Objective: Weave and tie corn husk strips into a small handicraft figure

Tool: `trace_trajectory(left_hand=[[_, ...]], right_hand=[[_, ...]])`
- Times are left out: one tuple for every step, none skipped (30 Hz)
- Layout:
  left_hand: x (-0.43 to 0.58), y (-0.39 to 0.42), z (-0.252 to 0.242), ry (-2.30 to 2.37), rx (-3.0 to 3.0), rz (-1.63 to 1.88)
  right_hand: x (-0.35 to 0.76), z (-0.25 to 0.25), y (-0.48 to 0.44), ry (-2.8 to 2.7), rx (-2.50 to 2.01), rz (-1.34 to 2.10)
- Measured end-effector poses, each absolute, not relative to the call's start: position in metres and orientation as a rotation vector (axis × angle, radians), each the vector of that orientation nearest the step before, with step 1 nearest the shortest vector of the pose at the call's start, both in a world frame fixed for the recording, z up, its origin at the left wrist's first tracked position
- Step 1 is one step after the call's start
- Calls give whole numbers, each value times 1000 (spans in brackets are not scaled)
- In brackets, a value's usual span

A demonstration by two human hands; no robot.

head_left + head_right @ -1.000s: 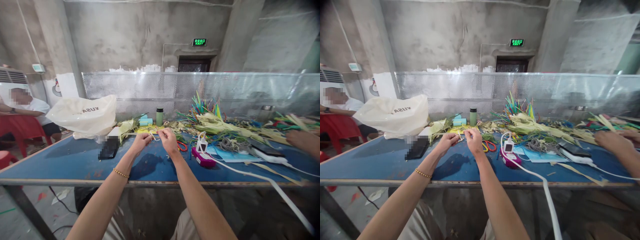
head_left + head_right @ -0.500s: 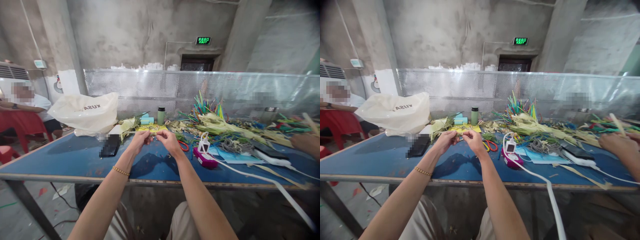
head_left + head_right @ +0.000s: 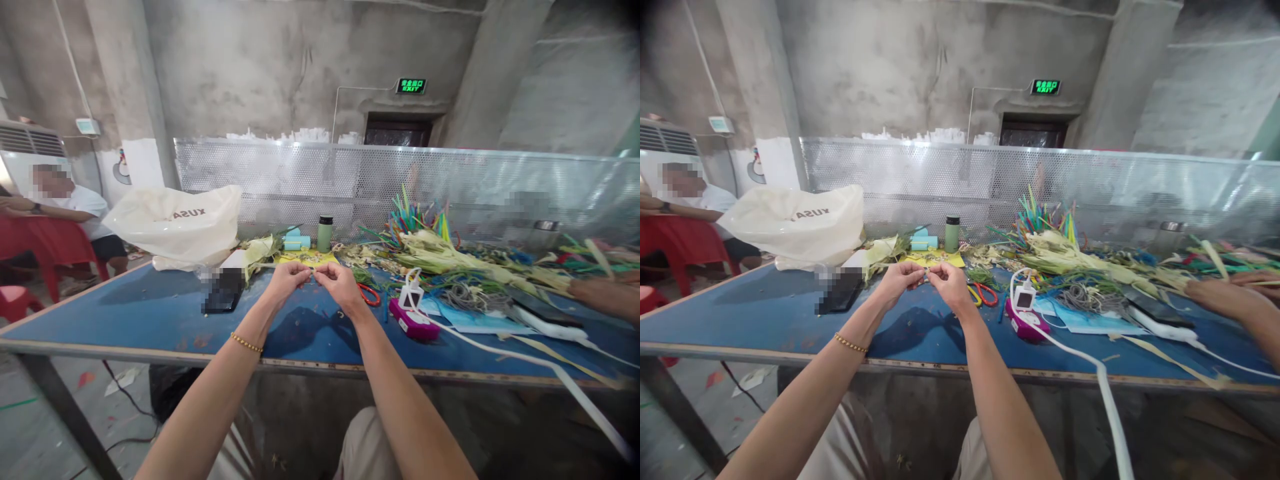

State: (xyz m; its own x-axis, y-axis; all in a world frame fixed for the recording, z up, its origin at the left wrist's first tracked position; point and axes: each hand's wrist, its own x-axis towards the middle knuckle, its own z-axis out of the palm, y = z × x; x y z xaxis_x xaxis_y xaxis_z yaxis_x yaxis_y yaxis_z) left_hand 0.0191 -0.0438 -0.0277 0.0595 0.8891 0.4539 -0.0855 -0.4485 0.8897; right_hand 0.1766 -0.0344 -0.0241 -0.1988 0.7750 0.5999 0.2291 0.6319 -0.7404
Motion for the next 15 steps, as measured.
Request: trace_trajectory(left_hand=[[20, -44, -28, 854, 1540, 1520], [20, -44, -28, 875, 1563, 1528], [20, -44, -28, 903, 1593, 1535], [20, -44, -28, 933, 1628, 1544], [21, -44, -28, 963, 1665, 1554], [21, -43, -28, 991, 1702, 1565], [21, -43, -28, 1020, 1735, 1577], [21, -42, -29, 1049, 1759, 1582], [22, -40, -30, 1076, 1770, 1585], [22, -39, -31, 1100, 1767, 1583], [23, -38, -33, 1115, 1751, 1574], [25, -36, -35, 1120, 1722, 1561], [26, -35, -36, 1116, 1687, 1549], [28, -34, -37, 1107, 1650, 1539], [29, -34, -38, 1096, 1615, 1530]], right_hand=[[177, -25, -34, -1754, -816, 579], [176, -26, -33, -1763, -816, 539], [176, -27, -32, -1770, -820, 495], [176, -27, -32, -1774, -828, 448], [176, -28, -32, -1778, -839, 400], [175, -28, -32, -1780, -851, 351], [174, -28, -32, -1781, -865, 305], [174, -28, -33, -1781, -880, 262], [173, -28, -33, -1780, -896, 221], [172, -29, -33, -1779, -912, 185], [171, -29, -32, -1780, -925, 158], [171, -30, -31, -1785, -935, 136], [170, -31, -30, -1793, -943, 118], [170, -32, -29, -1804, -948, 100], [169, -33, -27, -1815, -954, 82]])
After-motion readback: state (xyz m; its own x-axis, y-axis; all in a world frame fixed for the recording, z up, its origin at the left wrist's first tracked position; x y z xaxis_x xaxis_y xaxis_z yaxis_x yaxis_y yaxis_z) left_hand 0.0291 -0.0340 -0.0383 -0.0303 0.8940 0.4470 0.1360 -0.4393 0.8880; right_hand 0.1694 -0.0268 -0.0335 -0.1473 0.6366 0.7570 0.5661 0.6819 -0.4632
